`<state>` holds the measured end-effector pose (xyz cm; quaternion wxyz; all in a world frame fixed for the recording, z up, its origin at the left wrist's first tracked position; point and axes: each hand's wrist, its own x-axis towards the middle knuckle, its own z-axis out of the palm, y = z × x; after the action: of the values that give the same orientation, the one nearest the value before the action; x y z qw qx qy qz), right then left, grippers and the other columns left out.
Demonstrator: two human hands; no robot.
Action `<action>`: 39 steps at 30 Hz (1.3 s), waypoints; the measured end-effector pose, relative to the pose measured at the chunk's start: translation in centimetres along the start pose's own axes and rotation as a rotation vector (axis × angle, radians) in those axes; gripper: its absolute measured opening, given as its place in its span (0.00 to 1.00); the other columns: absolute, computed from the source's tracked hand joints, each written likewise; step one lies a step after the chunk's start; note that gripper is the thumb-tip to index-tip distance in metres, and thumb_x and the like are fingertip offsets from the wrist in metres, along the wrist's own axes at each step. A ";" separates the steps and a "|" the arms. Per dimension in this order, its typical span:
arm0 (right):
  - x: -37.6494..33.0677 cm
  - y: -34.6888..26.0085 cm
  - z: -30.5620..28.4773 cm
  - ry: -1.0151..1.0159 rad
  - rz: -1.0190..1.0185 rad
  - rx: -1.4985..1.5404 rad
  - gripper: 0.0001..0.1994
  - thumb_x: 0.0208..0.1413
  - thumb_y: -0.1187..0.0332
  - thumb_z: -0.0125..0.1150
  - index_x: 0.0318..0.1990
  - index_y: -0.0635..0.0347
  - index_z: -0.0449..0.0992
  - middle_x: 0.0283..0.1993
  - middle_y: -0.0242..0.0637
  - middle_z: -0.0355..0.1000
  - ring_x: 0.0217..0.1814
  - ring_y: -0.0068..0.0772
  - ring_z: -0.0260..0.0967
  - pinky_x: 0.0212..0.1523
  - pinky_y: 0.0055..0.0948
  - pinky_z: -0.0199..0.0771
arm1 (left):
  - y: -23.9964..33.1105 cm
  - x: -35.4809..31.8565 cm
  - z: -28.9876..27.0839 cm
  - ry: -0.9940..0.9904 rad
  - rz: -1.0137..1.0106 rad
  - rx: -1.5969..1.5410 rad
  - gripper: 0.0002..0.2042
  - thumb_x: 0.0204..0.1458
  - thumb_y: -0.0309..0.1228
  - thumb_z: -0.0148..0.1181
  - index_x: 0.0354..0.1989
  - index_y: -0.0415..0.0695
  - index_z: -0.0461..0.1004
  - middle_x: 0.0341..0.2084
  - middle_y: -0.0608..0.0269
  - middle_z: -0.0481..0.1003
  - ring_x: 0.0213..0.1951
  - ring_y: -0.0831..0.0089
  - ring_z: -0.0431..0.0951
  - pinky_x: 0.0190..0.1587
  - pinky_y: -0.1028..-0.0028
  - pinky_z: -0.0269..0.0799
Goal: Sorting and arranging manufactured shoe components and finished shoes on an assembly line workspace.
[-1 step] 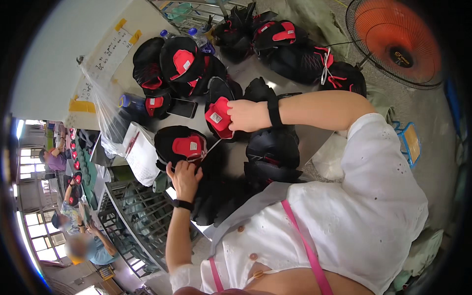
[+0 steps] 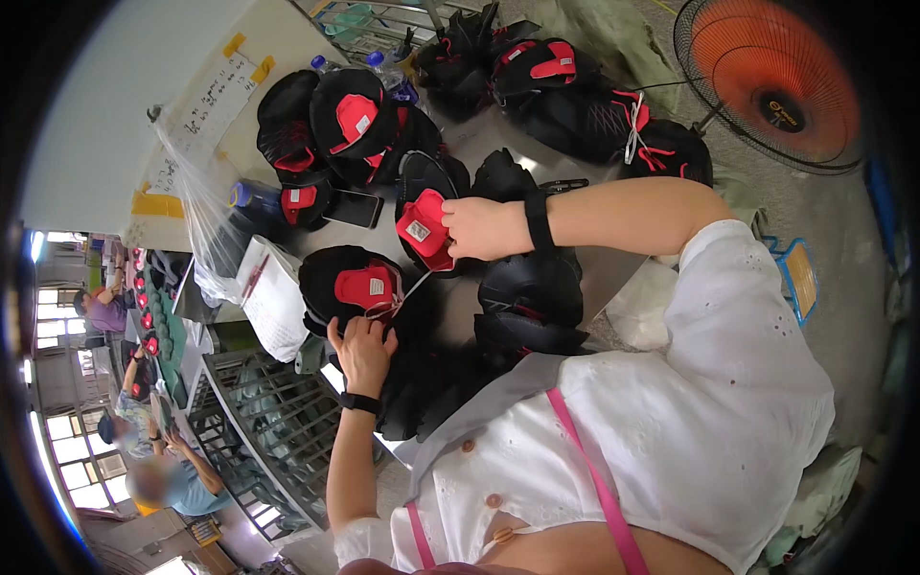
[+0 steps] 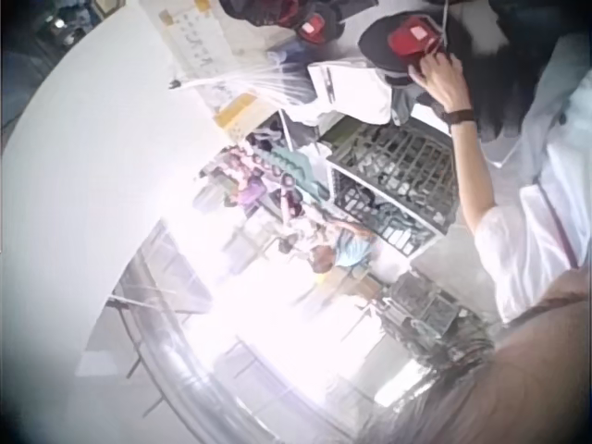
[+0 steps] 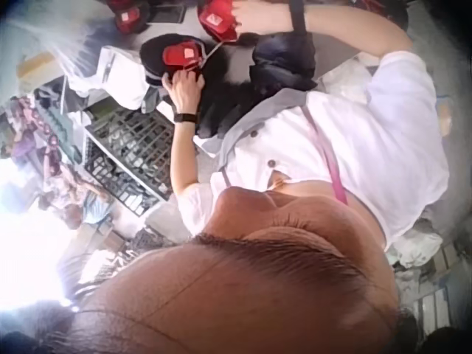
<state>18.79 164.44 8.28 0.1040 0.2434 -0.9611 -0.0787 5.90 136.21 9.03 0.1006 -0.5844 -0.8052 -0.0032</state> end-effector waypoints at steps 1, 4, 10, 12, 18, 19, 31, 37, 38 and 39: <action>-0.1 -0.6 -0.2 -0.009 -0.007 0.003 0.04 0.43 0.64 0.51 0.24 0.48 0.73 0.23 0.25 0.70 0.35 0.26 0.65 0.41 0.25 0.56 | 0.3 -0.2 0.5 -0.001 -0.007 -0.009 0.09 0.39 0.38 0.59 0.24 0.46 0.71 0.25 0.64 0.69 0.37 0.68 0.69 0.52 0.57 0.53; 0.6 -0.9 -0.7 -0.030 -0.010 -0.029 0.06 0.42 0.64 0.52 0.23 0.49 0.75 0.25 0.25 0.71 0.38 0.26 0.64 0.43 0.25 0.56 | 0.9 0.5 1.5 -0.090 -0.015 0.039 0.11 0.41 0.39 0.59 0.28 0.46 0.72 0.25 0.61 0.68 0.35 0.65 0.68 0.43 0.61 0.58; 4.7 -0.3 -0.7 -0.376 0.013 0.238 0.12 0.44 0.62 0.52 0.34 0.55 0.74 0.32 0.36 0.71 0.39 0.38 0.68 0.37 0.38 0.66 | 1.0 1.1 1.0 -0.180 -0.026 0.097 0.15 0.40 0.41 0.60 0.35 0.48 0.74 0.36 0.60 0.69 0.46 0.63 0.64 0.43 0.63 0.56; 7.5 -0.5 -0.7 -0.587 0.065 0.501 0.17 0.48 0.64 0.50 0.46 0.56 0.67 0.35 0.47 0.70 0.42 0.51 0.69 0.39 0.49 0.68 | 0.9 0.5 1.0 -0.080 -0.007 0.128 0.16 0.39 0.41 0.60 0.37 0.48 0.74 0.38 0.60 0.69 0.47 0.63 0.64 0.44 0.62 0.56; 13.9 -1.9 1.8 -0.515 0.095 0.511 0.15 0.46 0.67 0.50 0.43 0.57 0.70 0.42 0.48 0.66 0.41 0.49 0.68 0.36 0.42 0.70 | 0.6 0.6 1.6 -0.205 -0.085 -0.051 0.18 0.37 0.37 0.62 0.40 0.50 0.73 0.39 0.62 0.68 0.47 0.65 0.63 0.45 0.63 0.56; 14.3 -2.2 2.0 -0.515 0.084 0.503 0.15 0.46 0.67 0.50 0.43 0.57 0.70 0.42 0.48 0.66 0.41 0.49 0.68 0.36 0.42 0.70 | 0.8 0.5 1.5 -0.200 -0.096 -0.049 0.18 0.37 0.37 0.62 0.40 0.50 0.73 0.39 0.62 0.68 0.47 0.65 0.63 0.45 0.63 0.56; 8.4 -0.8 0.9 -0.430 0.224 1.292 0.10 0.45 0.64 0.54 0.20 0.61 0.72 0.19 0.36 0.68 0.23 0.31 0.67 0.26 0.31 0.63 | 0.9 0.7 -0.4 -0.245 -0.294 -0.360 0.10 0.43 0.39 0.58 0.26 0.46 0.72 0.26 0.62 0.72 0.40 0.68 0.68 0.31 0.66 0.65; 7.1 -3.3 -2.8 -0.229 -0.214 0.821 0.08 0.41 0.65 0.58 0.20 0.59 0.72 0.26 0.38 0.68 0.33 0.38 0.66 0.33 0.35 0.65 | 2.6 2.0 1.0 0.090 -0.149 -0.066 0.20 0.37 0.49 0.61 0.31 0.46 0.74 0.19 0.57 0.73 0.27 0.61 0.74 0.30 0.66 0.71; 7.3 -3.2 -3.5 -0.231 -0.208 0.825 0.08 0.41 0.65 0.58 0.20 0.59 0.72 0.26 0.38 0.68 0.33 0.38 0.66 0.33 0.35 0.65 | 1.6 2.5 0.2 -0.154 -0.158 -0.164 0.19 0.38 0.50 0.59 0.31 0.47 0.75 0.21 0.57 0.74 0.29 0.61 0.74 0.31 0.66 0.71; 7.5 -3.1 -4.1 -0.252 -0.246 0.715 0.07 0.42 0.65 0.58 0.20 0.57 0.73 0.26 0.36 0.68 0.35 0.37 0.65 0.33 0.35 0.65 | 0.6 2.8 -0.1 -0.400 -0.166 -0.258 0.19 0.39 0.51 0.58 0.31 0.49 0.76 0.23 0.57 0.74 0.30 0.60 0.75 0.32 0.66 0.71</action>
<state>14.77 157.70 12.84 -0.1161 0.3658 -0.8968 0.2199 5.64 139.02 9.52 -0.1370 -0.5132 -0.8473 0.0013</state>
